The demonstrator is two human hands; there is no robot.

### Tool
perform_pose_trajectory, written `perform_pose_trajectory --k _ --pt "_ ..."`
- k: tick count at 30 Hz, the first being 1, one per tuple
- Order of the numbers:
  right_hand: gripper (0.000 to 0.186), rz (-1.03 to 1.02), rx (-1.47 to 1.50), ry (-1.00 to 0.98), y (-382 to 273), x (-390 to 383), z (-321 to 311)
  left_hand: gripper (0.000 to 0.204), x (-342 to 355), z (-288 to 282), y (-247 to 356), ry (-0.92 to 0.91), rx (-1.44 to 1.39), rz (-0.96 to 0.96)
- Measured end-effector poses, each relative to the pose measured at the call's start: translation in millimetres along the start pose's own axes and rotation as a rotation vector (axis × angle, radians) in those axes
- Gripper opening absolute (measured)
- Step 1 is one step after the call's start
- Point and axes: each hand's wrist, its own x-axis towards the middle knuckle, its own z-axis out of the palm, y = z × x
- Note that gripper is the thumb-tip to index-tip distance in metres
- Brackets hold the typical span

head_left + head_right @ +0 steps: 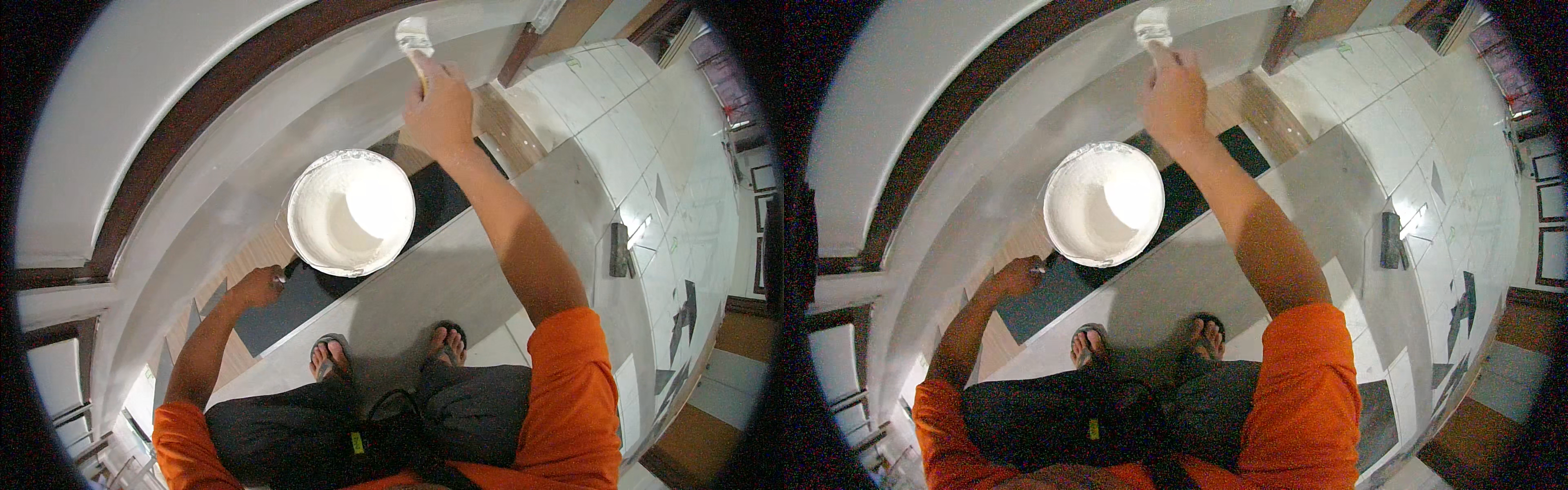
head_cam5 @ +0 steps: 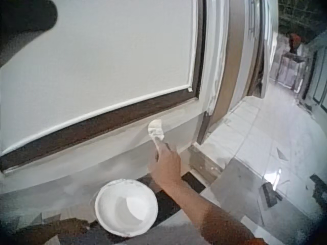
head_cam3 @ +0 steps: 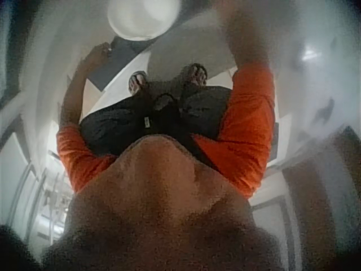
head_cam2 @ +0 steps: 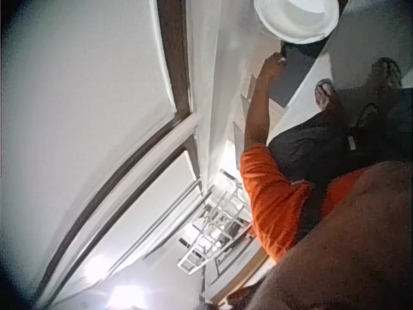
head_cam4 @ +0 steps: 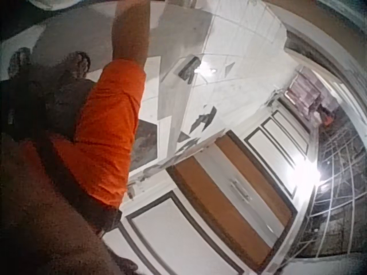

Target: The person paints a white wooden wall trim using a brush and a bucket of white paint.

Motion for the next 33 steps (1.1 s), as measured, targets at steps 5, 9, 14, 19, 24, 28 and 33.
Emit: perform_pose_trajectory --k 5,9,14,19,24,28,33 --pt "0.042 -0.163 0.098 -0.034 -26 -20 2 0.037 5 7 -1 0.008 -0.053 0.024" --pt "0.042 -0.155 0.159 -0.202 -32 -32 -11 0.037 11 9 1 -0.003 -0.040 0.032" --pt "0.032 -0.181 0.200 -0.317 3 -18 -29 0.035 18 2 12 -0.035 -0.019 -0.004" --pt "0.032 -0.131 -0.118 -0.276 92 38 -34 0.035 25 6 1 -0.032 -0.056 0.035" --pt "0.032 0.070 -0.123 -0.070 155 72 -39 0.037 20 14 -13 -0.047 -0.121 -0.026" --pt "0.033 0.260 -0.140 0.034 155 69 -43 0.033 11 11 -11 -0.027 -0.024 -0.021" --pt "0.033 0.195 -0.131 0.038 135 42 8 0.036 14 2 5 -0.036 -0.084 -0.035"
